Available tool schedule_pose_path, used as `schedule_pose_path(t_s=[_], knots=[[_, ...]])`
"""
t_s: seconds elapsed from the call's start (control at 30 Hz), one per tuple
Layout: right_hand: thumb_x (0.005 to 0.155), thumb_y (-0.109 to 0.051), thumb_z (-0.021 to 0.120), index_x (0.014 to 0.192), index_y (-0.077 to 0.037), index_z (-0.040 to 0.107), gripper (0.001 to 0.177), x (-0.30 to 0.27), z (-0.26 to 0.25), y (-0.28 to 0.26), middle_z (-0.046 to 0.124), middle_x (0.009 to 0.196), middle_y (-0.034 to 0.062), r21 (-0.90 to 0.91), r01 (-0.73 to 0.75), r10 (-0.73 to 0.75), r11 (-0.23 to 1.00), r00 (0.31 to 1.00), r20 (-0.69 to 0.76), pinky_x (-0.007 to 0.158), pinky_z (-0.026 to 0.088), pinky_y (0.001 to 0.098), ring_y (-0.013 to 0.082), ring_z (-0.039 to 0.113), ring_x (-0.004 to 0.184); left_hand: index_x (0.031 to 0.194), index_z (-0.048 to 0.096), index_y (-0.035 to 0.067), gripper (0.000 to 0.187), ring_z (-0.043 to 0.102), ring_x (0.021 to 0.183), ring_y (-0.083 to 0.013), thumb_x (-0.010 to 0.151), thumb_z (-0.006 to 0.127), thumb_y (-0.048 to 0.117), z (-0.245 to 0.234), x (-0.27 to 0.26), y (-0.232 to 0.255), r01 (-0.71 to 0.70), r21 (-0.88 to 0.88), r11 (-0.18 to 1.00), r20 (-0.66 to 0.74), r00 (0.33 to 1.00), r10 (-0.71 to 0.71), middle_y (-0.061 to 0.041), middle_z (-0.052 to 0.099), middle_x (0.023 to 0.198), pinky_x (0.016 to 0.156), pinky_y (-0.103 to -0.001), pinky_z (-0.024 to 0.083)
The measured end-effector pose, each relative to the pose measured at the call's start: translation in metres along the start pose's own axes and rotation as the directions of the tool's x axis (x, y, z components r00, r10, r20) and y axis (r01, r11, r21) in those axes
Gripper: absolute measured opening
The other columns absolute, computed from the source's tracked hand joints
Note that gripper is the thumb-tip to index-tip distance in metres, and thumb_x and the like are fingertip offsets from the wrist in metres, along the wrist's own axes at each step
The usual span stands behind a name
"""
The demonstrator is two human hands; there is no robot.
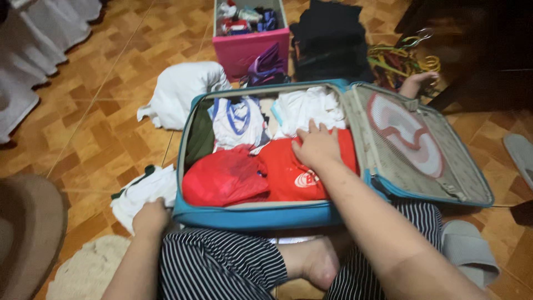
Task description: The person sits on the floor and packs various folded clothes into a blue suitcase. They place shirts, pants, and a towel inside, then close and zip the suitcase. Finally, they pick up and fold a pair of socks.
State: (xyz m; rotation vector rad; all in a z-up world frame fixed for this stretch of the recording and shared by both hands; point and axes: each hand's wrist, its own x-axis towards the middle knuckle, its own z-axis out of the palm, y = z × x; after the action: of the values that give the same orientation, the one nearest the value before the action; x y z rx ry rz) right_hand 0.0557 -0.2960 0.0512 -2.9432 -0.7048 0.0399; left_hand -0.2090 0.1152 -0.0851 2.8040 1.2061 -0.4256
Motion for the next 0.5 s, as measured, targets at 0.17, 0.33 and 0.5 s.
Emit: schedule_pose_path(t_s=[0.17, 0.33, 0.5], knots=[[0.092, -0.049, 0.055, 0.136, -0.022, 0.063, 0.053, 0.001, 0.001, 0.004, 0.040, 0.158, 0.0172, 0.011, 0.003, -0.002, 1.000, 0.999, -0.032, 0.116, 0.024, 0.0643, 0.0390, 0.038, 0.144, 0.130, 0.064, 0.009, 0.054, 0.065, 0.112, -0.0459, 0.090, 0.061, 0.045, 0.034, 0.045, -0.058, 0.020, -0.308, 0.951, -0.198, 0.977, -0.084, -0.029, 0.070, 0.119, 0.094, -0.054, 0.052], [0.091, -0.049, 0.056, 0.134, -0.021, 0.064, 0.052, 0.002, 0.000, 0.002, 0.041, 0.157, 0.0174, 0.013, 0.000, 0.000, 1.000, 1.000, -0.025, 0.116, 0.024, 0.0637, 0.0385, 0.038, 0.143, 0.106, 0.074, -0.008, 0.043, 0.073, 0.089, -0.0412, 0.104, 0.057, 0.031, -0.003, 0.065, -0.091, 0.215, -0.689, 0.692, -0.046, 0.940, -0.339, -0.029, 0.076, 0.093, 0.078, -0.052, 0.056], [0.090, -0.048, 0.058, 0.132, -0.020, 0.065, 0.051, 0.003, 0.001, 0.003, 0.042, 0.156, 0.0171, 0.036, -0.001, 0.003, 0.999, 0.999, -0.040, 0.117, 0.023, 0.0640, 0.0376, 0.039, 0.143, 0.123, 0.065, -0.002, 0.027, 0.069, 0.092, -0.0212, 0.103, 0.057, 0.013, -0.118, 0.048, -0.016, -0.373, -0.791, 0.485, -0.568, 0.742, -0.356, -0.013, 0.071, 0.107, 0.075, -0.037, 0.054]])
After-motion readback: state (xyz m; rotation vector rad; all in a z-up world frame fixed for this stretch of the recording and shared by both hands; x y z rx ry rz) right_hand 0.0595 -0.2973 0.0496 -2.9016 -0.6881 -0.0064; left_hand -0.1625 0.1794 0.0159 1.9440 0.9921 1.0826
